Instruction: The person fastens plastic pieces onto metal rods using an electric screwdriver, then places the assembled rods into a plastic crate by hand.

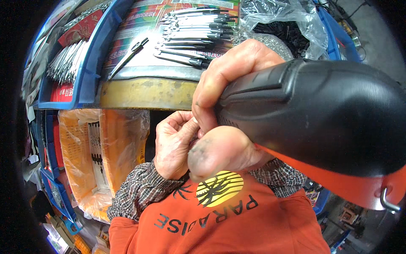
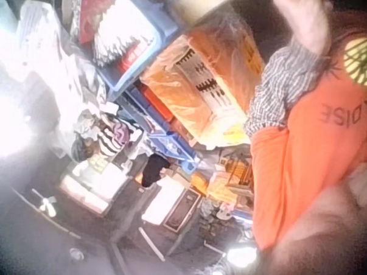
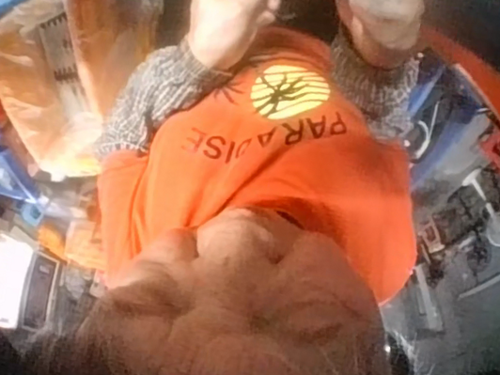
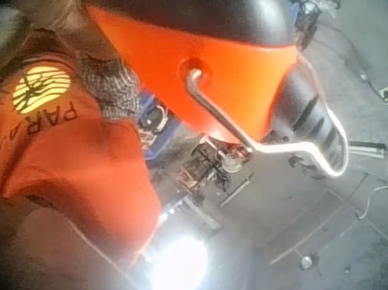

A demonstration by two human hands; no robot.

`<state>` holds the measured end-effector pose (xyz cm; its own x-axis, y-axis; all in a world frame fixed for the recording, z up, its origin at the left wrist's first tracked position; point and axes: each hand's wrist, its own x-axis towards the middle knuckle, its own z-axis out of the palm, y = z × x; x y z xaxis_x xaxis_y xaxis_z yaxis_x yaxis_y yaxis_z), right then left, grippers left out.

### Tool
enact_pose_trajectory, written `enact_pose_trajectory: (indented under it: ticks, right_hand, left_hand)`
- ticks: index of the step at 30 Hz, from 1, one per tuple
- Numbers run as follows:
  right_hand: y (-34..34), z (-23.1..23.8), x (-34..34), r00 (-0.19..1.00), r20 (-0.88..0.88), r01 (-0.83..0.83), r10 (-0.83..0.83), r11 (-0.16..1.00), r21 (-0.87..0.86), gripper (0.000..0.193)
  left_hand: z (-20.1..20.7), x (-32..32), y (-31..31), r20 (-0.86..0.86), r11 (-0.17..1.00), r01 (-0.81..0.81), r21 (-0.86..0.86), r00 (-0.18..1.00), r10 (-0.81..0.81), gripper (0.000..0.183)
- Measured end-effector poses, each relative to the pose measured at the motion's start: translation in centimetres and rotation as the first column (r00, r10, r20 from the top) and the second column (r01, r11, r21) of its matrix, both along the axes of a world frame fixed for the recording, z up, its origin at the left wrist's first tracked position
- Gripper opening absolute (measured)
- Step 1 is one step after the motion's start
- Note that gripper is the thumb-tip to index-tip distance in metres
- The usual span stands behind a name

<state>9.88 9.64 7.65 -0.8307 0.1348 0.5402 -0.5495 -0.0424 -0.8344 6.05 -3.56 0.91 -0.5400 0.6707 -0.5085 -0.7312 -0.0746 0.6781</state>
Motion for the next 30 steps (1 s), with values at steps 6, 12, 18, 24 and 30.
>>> enact_pose_trajectory:
  ticks: [6, 12, 18, 24, 30]
  right_hand:
    - [0.4, -0.1, 0.5, 0.998, 0.054, 0.025, -0.026, 0.999, 0.036, 0.063]
    - [2.6, -0.2, -0.5, 0.974, -0.045, -0.216, 0.222, 0.969, 0.121, 0.064]
    - [2.8, 0.1, -0.2, 0.963, -0.034, -0.252, 0.266, 0.942, 0.221, 0.062]
    - [2.1, -0.3, -0.1, 0.974, -0.051, -0.21, 0.219, 0.968, 0.139, 0.06]
    - [1.6, -0.2, 0.0, 0.978, -0.011, -0.206, 0.21, 0.965, 0.161, 0.058]
  left_hand:
    - [-0.5, 0.0, -0.1, 0.037, 0.998, -0.016, 0.059, 0.999, 0.013, 0.008]
    - [-0.7, 0.0, -0.1, 0.019, 0.998, -0.022, 0.056, 1.0, 0.021, 0.008]
    - [-0.7, 0.0, -0.2, 0.028, 0.997, -0.027, 0.066, 0.999, 0.026, 0.009]
    - [-0.7, 0.0, -0.1, 0.021, 0.998, -0.015, 0.057, 1.0, 0.013, 0.011]
    - [-0.9, -0.1, -0.3, 0.042, 0.997, -0.031, 0.066, 0.999, 0.028, 0.009]
